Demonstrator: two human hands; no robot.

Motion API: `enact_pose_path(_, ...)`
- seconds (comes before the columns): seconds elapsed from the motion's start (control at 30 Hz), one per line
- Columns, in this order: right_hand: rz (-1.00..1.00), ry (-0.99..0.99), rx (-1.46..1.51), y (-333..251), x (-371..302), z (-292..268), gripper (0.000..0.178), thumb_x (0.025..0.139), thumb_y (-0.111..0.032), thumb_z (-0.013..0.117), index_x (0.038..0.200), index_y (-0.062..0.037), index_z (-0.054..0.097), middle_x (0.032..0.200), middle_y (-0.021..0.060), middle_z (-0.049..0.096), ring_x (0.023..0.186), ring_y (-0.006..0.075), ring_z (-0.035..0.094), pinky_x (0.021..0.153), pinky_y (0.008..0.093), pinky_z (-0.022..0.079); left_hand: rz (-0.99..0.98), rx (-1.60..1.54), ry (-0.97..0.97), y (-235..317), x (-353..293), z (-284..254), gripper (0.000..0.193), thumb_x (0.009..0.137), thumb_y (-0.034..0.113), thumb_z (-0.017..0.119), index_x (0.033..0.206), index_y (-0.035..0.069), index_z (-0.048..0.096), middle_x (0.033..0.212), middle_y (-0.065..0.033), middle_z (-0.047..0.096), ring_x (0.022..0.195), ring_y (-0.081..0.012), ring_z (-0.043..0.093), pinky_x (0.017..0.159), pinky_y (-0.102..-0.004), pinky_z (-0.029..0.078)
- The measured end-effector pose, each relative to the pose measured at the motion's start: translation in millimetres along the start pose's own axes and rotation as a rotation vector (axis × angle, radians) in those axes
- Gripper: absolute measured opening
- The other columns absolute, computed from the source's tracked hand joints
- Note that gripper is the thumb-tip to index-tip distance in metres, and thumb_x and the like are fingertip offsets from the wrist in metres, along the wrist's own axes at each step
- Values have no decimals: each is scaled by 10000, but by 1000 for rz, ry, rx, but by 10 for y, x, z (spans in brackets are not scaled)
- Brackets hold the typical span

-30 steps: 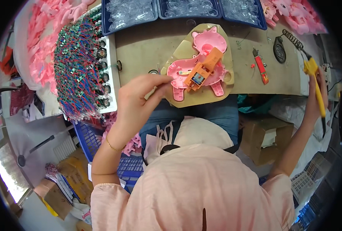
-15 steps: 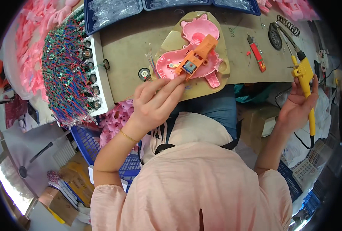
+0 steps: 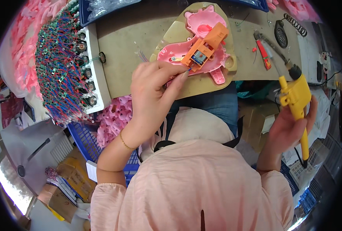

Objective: Assembling and soldering internal electronic components of toy ponies at a factory workbench.

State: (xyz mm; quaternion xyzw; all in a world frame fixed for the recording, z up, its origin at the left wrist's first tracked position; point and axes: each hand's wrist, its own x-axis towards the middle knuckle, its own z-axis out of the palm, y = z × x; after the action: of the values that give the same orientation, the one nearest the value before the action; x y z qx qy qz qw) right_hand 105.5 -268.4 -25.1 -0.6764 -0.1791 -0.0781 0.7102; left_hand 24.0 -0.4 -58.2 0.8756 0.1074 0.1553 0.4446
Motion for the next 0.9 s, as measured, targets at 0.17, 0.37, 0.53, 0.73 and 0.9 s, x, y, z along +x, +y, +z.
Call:
enact_pose_path(0.17, 146, -205, -72, -111, -441, -262, 691, 841, -392, 620, 1346, -45, 302, 1261, 200, 467, 1160, 314, 488, 972, 478, 401, -5, 35, 36, -26, 6, 74, 74, 752, 143, 673, 810, 98, 681, 747, -17, 601, 730, -196, 491, 698, -315, 357)
enact_pose_path(0.37, 24, -678, -123, -76, -293, -206, 667, 829, -363, 651, 1344, -111, 310, 1259, 262, 443, 1125, 343, 504, 939, 427, 425, 39, 92, 91, -20, -23, 91, 54, 776, 97, 653, 813, 58, 660, 688, -5, 589, 723, -149, 484, 709, -288, 351)
enact_pose_path(0.53, 257, -758, -134, -199, -204, -193, 619, 848, -323, 639, 1328, -99, 319, 1256, 307, 430, 1121, 357, 507, 922, 430, 434, -18, 29, 89, -37, -28, 67, 72, 755, 161, 672, 806, 110, 677, 712, -3, 602, 725, -195, 506, 726, -323, 340)
enact_pose_path(0.73, 370, -643, -122, -272, -336, -183, 596, 824, -337, 622, 1277, -28, 390, 1138, 214, 512, 981, 260, 538, 823, 347, 434, 43, 64, 137, -17, -12, 136, 59, 767, 111, 671, 764, 63, 638, 654, -3, 578, 706, -156, 471, 701, -289, 349)
enact_pose_path(0.9, 486, -531, -115, -297, -385, -85, 598, 799, -351, 605, 1225, 44, 462, 1021, 121, 594, 840, 162, 569, 723, 263, 433, 38, 55, 209, -48, -16, 219, 69, 749, 134, 675, 737, 87, 626, 680, -3, 584, 699, -180, 481, 705, -312, 333)
